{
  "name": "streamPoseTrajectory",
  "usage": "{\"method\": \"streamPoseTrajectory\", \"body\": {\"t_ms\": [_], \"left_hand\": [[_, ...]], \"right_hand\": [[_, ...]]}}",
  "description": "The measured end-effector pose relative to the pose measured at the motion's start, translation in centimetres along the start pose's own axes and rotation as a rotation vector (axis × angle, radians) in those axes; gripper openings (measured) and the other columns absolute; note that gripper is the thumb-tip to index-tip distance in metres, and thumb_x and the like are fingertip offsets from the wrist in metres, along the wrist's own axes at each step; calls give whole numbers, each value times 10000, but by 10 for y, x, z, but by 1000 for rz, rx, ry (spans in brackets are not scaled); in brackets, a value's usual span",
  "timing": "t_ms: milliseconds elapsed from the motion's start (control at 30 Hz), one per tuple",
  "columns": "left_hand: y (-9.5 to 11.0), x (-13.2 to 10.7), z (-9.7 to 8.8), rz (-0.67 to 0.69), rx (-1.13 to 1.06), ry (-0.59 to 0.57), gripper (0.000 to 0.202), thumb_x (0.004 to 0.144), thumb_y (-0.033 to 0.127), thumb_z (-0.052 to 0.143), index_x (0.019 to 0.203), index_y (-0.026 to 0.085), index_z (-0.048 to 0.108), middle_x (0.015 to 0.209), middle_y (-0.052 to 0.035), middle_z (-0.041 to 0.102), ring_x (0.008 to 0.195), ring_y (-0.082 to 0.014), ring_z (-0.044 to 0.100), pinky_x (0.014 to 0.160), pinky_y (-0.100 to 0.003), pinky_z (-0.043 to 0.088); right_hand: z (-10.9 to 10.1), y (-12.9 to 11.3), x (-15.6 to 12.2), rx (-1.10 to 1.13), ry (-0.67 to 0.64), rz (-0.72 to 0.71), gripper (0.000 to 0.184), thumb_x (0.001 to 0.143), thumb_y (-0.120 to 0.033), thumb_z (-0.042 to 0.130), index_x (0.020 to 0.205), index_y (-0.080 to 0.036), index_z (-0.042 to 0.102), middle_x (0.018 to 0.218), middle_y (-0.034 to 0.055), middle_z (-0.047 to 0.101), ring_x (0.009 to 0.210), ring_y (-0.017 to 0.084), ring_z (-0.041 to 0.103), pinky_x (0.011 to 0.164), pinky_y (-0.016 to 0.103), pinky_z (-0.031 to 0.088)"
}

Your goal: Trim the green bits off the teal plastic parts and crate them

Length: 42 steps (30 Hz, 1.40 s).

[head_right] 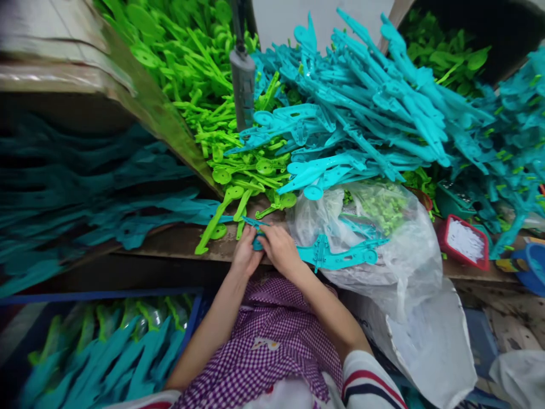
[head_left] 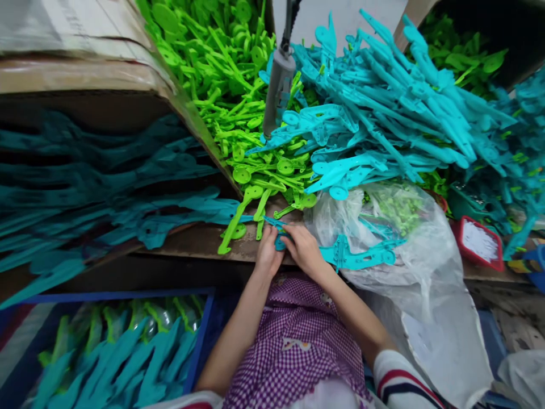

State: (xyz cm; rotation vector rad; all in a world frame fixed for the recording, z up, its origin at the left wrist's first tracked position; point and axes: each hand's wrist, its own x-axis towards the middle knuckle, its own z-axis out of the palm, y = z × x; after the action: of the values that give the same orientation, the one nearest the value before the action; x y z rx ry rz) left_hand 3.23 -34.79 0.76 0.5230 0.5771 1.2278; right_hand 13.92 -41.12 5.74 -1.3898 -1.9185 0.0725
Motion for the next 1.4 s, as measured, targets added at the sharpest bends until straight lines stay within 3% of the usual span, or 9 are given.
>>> {"method": "streamPoseTrajectory", "body": {"t_ms": [167, 300, 433, 600, 700, 867, 967, 1267, 1400], "left_hand": [[-2, -3, -5, 413, 363, 250, 406, 904, 406, 629, 1240, 196, 538, 1229, -97, 623, 1123, -171, 616, 1006, -309, 482], [-14, -6, -1, 702, 663, 373, 710, 838, 280, 689, 1429, 223, 301, 1534, -165, 308, 1374, -221, 421, 1121, -387, 395], [-23, -10, 3, 814, 903, 430, 711, 784, 174, 665, 1390, 195, 294, 1506, -175, 280, 1395, -243, 363, 1152, -439, 346], [-21, -21, 1, 996, 978, 489, 570, 791, 146, 631, 1290, 181, 359, 1404, -164, 364, 1359, -268, 362, 1095, -481, 365], [-21, -41, 8, 1150, 1025, 314, 412, 830, 163, 639, 1195, 190, 450, 1306, -134, 448, 1278, -266, 444, 1085, -505, 363], [-38, -76, 46, 1116, 1206, -533, 264, 879, 81, 586, 1090, 239, 597, 1158, -75, 588, 1133, -226, 569, 972, -430, 451], [-55, -75, 75, 1050, 1248, -861, 246, 905, 101, 556, 1098, 235, 628, 1180, -88, 614, 1139, -234, 570, 965, -430, 440], [-81, -55, 131, 768, 1453, -1003, 217, 993, 235, 468, 1128, 234, 637, 1157, -84, 628, 1139, -238, 551, 977, -428, 397], [-84, -51, 146, 718, 1508, -1085, 231, 992, 306, 496, 1176, 231, 614, 1134, -66, 626, 1084, -227, 568, 948, -400, 404]], "right_hand": [[-86, 26, -33, -33, 341, 188, 318, 988, -359, 540, 1256, -203, 615, 1148, 93, 681, 1024, 202, 647, 920, 348, 524], [-151, 80, -50, -228, 443, 389, 287, 988, -356, 489, 1078, -169, 687, 1033, 102, 702, 926, 212, 650, 874, 356, 514], [-171, 113, -37, -330, 350, 475, 308, 990, -343, 454, 1075, -176, 699, 1061, 97, 702, 936, 205, 647, 868, 315, 497], [-163, 124, 8, -569, -40, 617, 286, 964, -302, 479, 1080, -217, 727, 1095, 99, 704, 1013, 249, 650, 854, 312, 469], [-164, 124, 25, -653, -251, 711, 297, 955, -316, 488, 1077, -204, 735, 1094, 144, 704, 1037, 276, 655, 840, 316, 459], [-173, 130, 31, -595, -390, 648, 276, 940, -294, 499, 1075, -191, 717, 1101, 135, 716, 1043, 258, 658, 809, 271, 432], [-171, 140, 32, -553, -353, 663, 260, 927, -291, 514, 1067, -183, 704, 1073, 125, 725, 1003, 244, 664, 763, 252, 415], [-167, 148, 22, -444, -223, 592, 208, 921, -216, 527, 992, -161, 714, 958, 102, 729, 922, 223, 658, 739, 257, 400], [-179, 145, 11, -477, -19, 451, 276, 952, -204, 493, 1147, -150, 682, 1070, 123, 686, 1032, 235, 614, 878, 298, 430]]}}
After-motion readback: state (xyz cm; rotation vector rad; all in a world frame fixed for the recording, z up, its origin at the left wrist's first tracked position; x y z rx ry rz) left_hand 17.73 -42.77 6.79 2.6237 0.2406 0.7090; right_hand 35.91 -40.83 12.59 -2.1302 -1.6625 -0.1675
